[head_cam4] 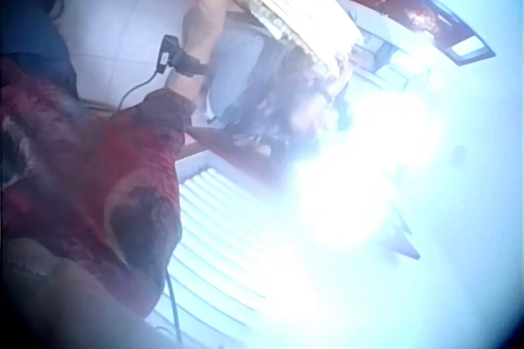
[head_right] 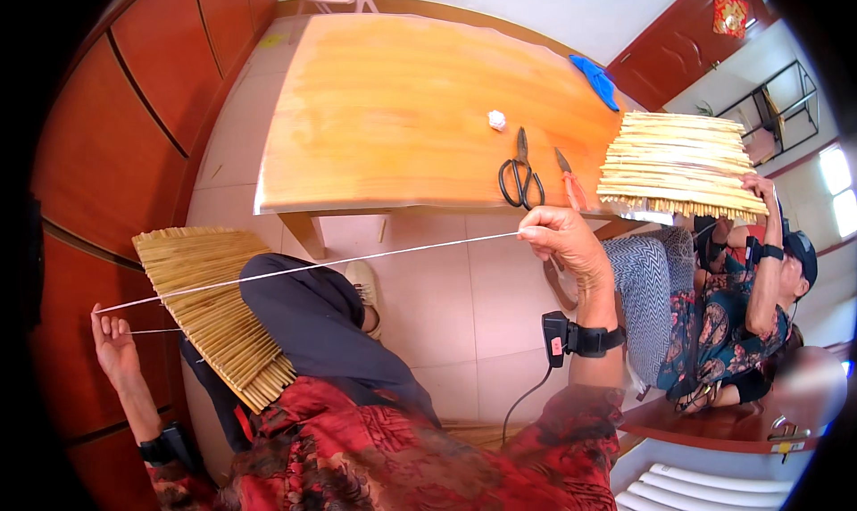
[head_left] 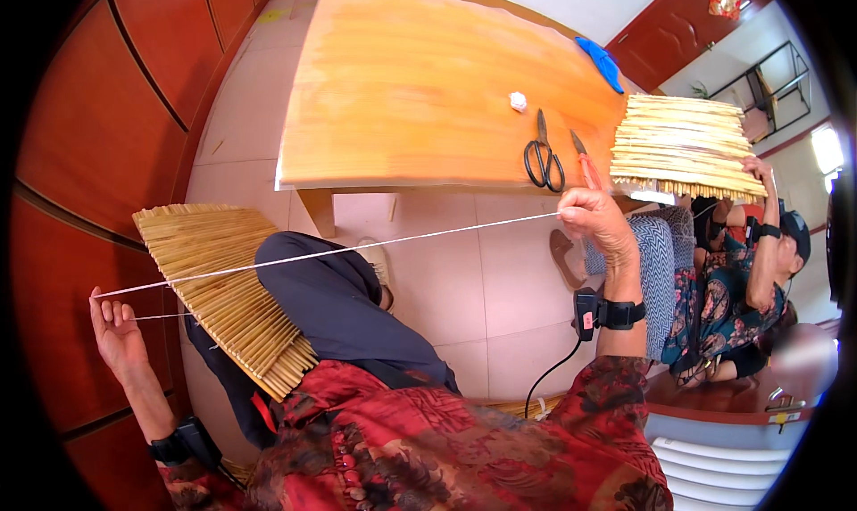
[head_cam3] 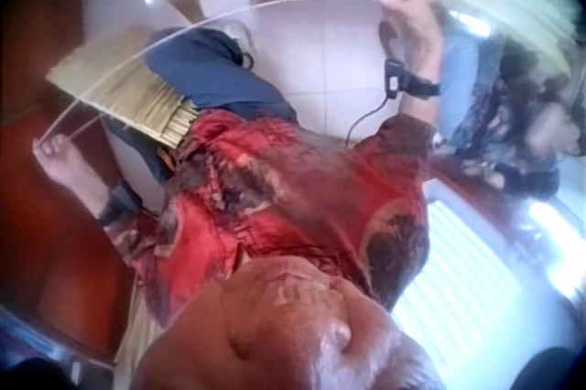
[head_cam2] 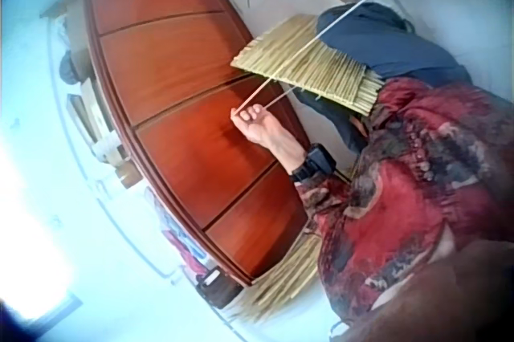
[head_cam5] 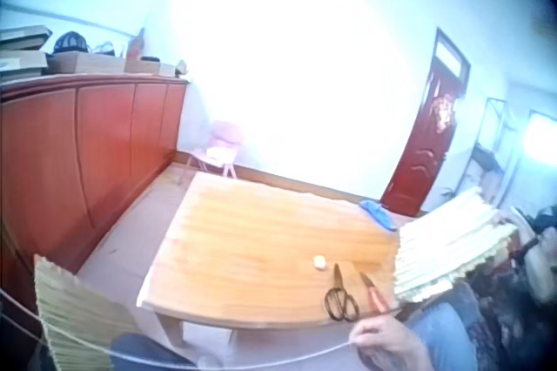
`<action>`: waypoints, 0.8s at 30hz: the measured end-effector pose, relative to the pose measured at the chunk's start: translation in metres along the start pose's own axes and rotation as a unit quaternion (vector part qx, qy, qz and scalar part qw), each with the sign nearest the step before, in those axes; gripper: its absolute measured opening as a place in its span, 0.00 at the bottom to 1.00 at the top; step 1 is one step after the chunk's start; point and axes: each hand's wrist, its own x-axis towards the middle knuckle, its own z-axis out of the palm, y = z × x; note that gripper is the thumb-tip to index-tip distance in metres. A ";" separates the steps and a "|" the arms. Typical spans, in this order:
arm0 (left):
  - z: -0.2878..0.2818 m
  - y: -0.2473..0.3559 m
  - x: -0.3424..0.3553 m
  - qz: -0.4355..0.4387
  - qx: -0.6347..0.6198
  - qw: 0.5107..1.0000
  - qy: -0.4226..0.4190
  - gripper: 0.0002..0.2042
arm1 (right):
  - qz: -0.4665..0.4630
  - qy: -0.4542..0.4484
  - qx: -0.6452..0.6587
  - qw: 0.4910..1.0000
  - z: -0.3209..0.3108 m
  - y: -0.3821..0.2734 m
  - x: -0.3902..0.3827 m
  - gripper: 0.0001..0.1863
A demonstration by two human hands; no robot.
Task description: The person weaves a straw mat by hand, threading white cord through a series of straw stalks to bind them together.
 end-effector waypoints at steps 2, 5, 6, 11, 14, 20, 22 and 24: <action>0.002 -0.003 0.002 0.001 0.005 1.000 0.014 0.12 | 0.009 -0.004 0.014 1.000 -0.009 0.017 0.000 0.09; -0.002 -0.001 0.003 0.004 -0.004 1.000 0.028 0.11 | 0.081 0.025 -0.011 0.996 -0.030 0.044 -0.001 0.08; -0.004 0.001 0.002 0.005 0.000 0.999 0.032 0.11 | 0.084 0.020 -0.010 0.996 -0.035 0.055 -0.001 0.08; 0.003 0.010 -0.013 0.009 -0.013 0.999 0.032 0.09 | 0.122 0.037 -0.180 0.975 -0.060 0.105 -0.009 0.11; 0.073 0.002 -0.043 0.005 0.064 0.996 0.055 0.08 | 0.123 0.066 -0.139 0.980 -0.080 0.141 -0.031 0.11; 0.149 -0.005 -0.111 0.096 0.563 0.725 -0.386 0.06 | 0.067 0.034 -0.211 0.975 0.022 0.056 -0.020 0.05; 0.172 -0.014 -0.119 0.178 0.603 0.522 -0.577 0.07 | -0.109 -0.072 -0.270 0.954 0.076 0.018 -0.015 0.03; 0.177 -0.031 -0.135 0.112 0.538 0.551 -0.628 0.08 | -0.188 -0.119 -0.293 0.930 0.125 -0.013 -0.015 0.04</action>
